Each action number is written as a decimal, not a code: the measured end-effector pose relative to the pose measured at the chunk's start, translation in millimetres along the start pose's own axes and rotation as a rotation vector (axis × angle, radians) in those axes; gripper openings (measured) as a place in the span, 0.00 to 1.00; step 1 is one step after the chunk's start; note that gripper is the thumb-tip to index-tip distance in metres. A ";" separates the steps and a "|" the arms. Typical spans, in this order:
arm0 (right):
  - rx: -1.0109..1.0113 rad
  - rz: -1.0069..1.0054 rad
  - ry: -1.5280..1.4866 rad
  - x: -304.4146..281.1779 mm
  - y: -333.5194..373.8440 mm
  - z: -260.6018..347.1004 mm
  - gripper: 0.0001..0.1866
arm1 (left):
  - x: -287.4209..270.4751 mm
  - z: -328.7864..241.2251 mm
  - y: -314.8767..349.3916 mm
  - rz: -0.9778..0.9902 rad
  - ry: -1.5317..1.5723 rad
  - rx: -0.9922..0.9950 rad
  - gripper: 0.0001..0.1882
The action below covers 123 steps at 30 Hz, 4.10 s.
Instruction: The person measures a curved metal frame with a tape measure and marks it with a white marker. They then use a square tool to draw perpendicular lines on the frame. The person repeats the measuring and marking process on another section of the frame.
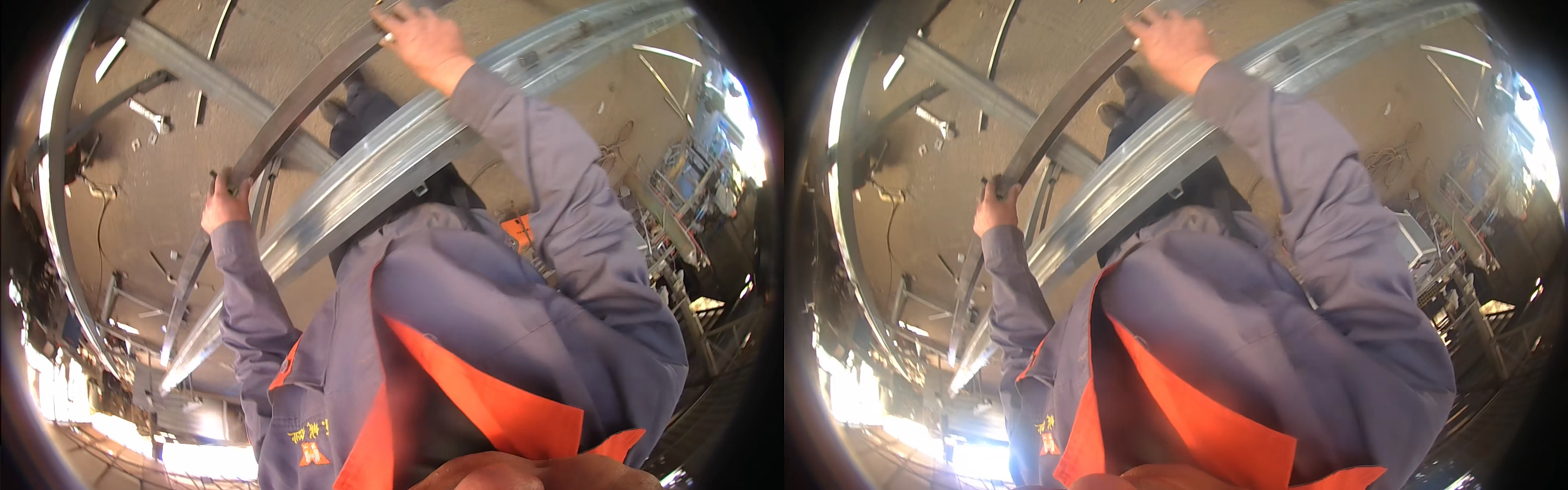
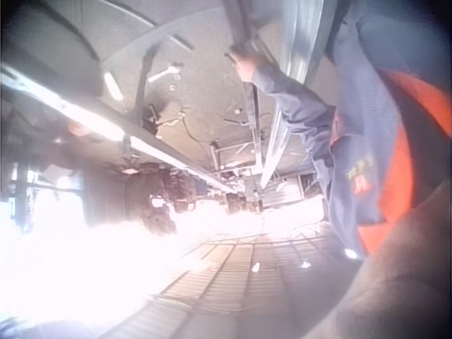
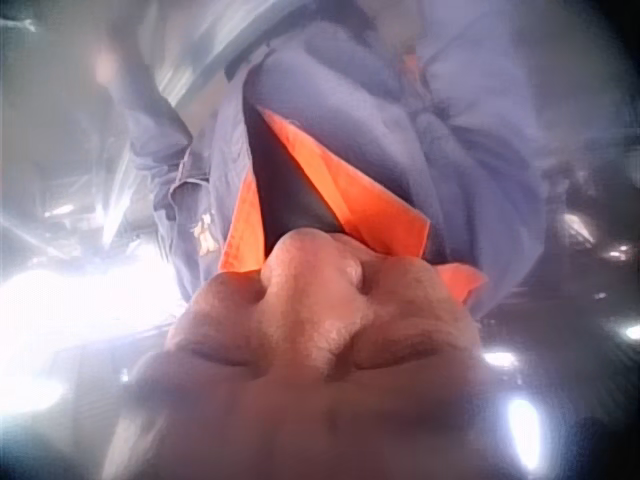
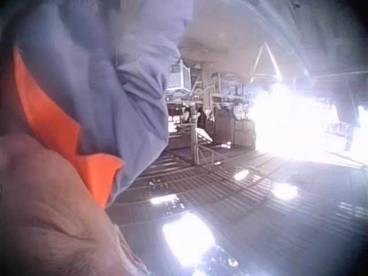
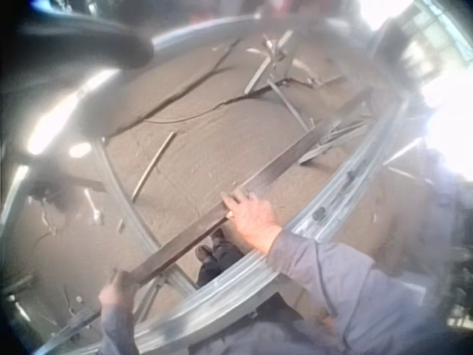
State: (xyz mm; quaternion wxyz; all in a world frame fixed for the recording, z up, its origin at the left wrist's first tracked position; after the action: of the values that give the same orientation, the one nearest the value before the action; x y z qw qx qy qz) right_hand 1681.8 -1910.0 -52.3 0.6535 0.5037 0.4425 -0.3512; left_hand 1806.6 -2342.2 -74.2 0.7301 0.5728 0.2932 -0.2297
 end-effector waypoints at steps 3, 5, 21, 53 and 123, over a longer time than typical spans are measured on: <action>0.084 -0.072 0.074 3.1 6.0 4.4 0.29 | -1.1 -2.3 -0.2 -0.001 -0.009 0.009 0.32; 0.113 -0.093 0.050 3.9 8.7 5.7 0.29 | 0.0 -2.4 0.3 0.011 -0.004 -0.007 0.32; 0.124 -0.066 -0.093 -5.9 6.4 -0.2 0.29 | -7.4 -9.0 4.9 -0.018 0.113 -0.007 0.31; 0.377 0.273 -0.379 1.8 1.5 -81.7 0.16 | 16.9 4.0 0.7 0.020 0.092 -0.064 0.32; -0.210 0.159 -1.125 -8.1 31.2 -13.8 0.13 | 63.8 -51.5 186.7 -0.562 2.129 0.217 0.25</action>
State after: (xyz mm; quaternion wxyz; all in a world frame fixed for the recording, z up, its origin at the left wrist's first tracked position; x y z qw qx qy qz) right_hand 1704.0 -1888.8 -35.3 0.8592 0.2035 0.0203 -0.4690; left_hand 1969.5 -2247.7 4.0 -0.0278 0.4515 0.8695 0.1983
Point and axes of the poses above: each hand's wrist, its own y-axis away from the middle knuckle, its own x-axis out of the palm, z = x × y, the point moved 9 cm from there along -y, towards the middle knuckle, and after that the axes turned 7 degrees about z, right-handed, at the moved point
